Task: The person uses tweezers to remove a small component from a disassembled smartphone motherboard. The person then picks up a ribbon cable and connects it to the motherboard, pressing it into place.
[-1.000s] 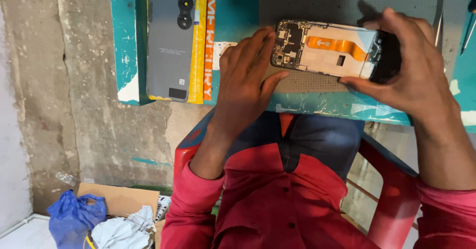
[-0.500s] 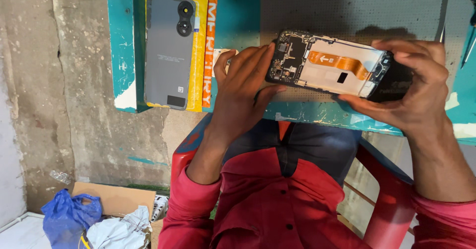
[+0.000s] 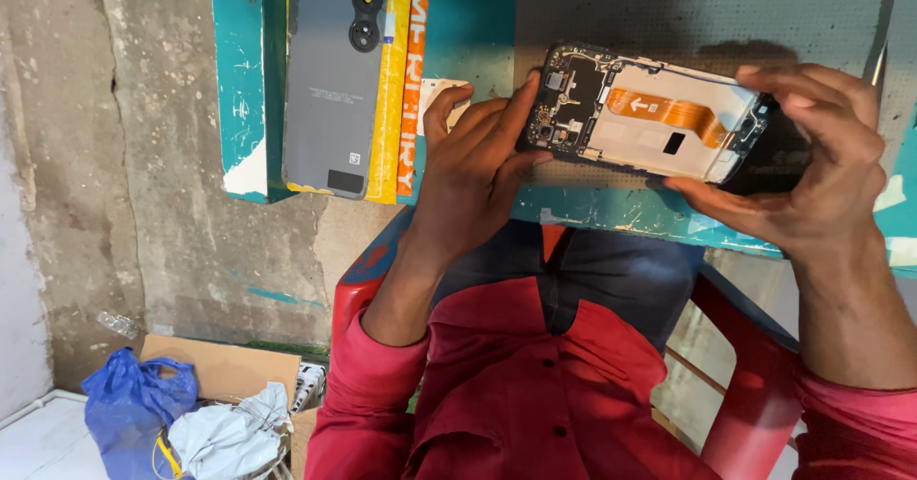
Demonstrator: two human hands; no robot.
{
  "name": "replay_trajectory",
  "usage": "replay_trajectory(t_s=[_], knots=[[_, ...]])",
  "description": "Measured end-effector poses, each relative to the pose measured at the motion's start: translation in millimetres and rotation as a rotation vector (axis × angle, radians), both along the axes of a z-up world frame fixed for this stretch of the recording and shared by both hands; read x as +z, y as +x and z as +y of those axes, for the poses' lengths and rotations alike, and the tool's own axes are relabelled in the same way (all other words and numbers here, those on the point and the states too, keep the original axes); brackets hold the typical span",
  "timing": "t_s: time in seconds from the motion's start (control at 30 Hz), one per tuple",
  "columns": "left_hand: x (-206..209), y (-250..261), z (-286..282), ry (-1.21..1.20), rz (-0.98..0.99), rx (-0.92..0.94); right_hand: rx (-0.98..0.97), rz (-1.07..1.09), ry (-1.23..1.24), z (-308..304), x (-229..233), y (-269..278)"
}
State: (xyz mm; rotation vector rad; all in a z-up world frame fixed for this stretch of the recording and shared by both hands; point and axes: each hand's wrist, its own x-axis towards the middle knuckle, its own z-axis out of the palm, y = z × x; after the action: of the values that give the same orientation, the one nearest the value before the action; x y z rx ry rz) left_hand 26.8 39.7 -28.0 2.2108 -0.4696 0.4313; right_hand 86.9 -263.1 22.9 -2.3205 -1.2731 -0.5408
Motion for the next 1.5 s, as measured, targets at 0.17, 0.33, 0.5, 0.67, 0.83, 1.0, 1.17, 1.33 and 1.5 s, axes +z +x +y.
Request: replay_trajectory(t_s=[0.17, 0.33, 0.5, 0.67, 0.83, 1.0, 1.17, 1.33, 1.5], knots=[[0.3, -0.7, 0.3, -0.030, 0.041, -0.014, 0.017, -0.002, 0.017, 1.8, -1.3, 2.2], [-0.1, -1.6, 0.1, -0.038, 0.006, -0.006, 0.081, 0.003, 0.055, -0.4, -4.9, 6.5], [0.6, -1.4, -0.6, -0.049, 0.016, 0.002, 0.069, -0.135, -0.007, 1.7, 5.8, 4.0], [0.5, -1.6, 0.5, -0.047, -0.003, 0.000, 0.042, -0.102, 0.011, 1.9, 4.3, 0.4], [0.0, -0.8, 1.0, -0.060, 0.013, -0.002, 0.079, -0.058, 0.042, -3.2, -3.6, 3.3], [-1.0, -0.7, 1.4, -0.074, 0.011, -0.011, 0.083, -0.039, 0.051, -4.1, -6.6, 2.5], [-1.4, -0.4, 0.9, -0.075, -0.001, -0.013, 0.067, -0.024, 0.064, -4.6, -7.6, 0.5], [-0.1, -1.1, 1.2, -0.064, 0.031, -0.015, 0.083, -0.019, 0.074, -7.1, -11.4, 2.2], [2.5, -1.1, 0.8, -0.083, 0.064, -0.018, 0.069, 0.009, 0.083, -8.9, -14.2, 0.5]])
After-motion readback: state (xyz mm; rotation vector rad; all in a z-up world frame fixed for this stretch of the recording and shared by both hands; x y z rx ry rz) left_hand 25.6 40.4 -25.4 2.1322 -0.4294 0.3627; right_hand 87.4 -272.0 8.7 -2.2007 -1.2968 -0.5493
